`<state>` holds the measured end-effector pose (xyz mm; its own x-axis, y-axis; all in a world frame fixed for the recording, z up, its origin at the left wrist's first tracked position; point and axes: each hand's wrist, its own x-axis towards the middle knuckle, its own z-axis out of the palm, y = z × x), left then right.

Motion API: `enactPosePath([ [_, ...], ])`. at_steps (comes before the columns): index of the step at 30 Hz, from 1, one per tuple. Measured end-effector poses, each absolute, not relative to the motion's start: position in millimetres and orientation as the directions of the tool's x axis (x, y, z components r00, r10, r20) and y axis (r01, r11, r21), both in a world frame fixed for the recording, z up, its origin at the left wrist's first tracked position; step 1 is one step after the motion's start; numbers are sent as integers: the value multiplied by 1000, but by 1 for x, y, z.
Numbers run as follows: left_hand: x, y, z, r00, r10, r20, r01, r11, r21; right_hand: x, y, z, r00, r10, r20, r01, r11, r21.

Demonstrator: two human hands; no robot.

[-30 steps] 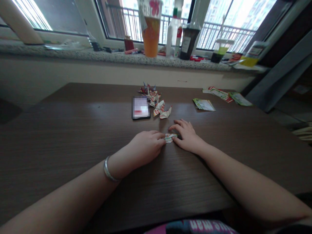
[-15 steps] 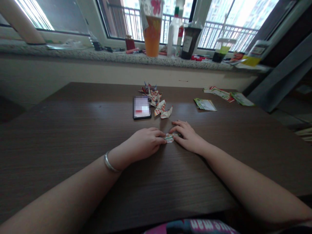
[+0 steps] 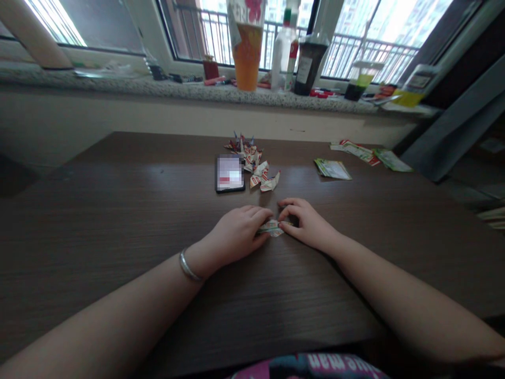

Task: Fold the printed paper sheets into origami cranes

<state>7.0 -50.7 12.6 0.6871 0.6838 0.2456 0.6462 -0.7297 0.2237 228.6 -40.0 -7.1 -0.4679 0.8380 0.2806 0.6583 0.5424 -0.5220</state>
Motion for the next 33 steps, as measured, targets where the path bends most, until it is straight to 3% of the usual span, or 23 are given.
enactPosePath([
  [9,7,-48,10,658,700,279,637,-714,289,224,-46,7,-489,808,328,584,583,-565],
  [15,9,-48,10,617,730,293,630,-682,372,222,-51,15,-420,867,270,608,489,-625],
  [22,8,-48,10,639,703,311,608,-710,355,222,-52,17,-497,811,308,592,577,-562],
  [27,9,-47,11,653,680,334,587,-733,344,221,-52,16,-469,849,243,624,513,-590],
  [29,9,-47,12,657,674,339,581,-739,341,221,-53,17,-467,855,225,664,507,-550],
  [33,8,-45,11,657,666,354,581,-746,325,221,-53,18,-510,814,278,734,580,-354],
])
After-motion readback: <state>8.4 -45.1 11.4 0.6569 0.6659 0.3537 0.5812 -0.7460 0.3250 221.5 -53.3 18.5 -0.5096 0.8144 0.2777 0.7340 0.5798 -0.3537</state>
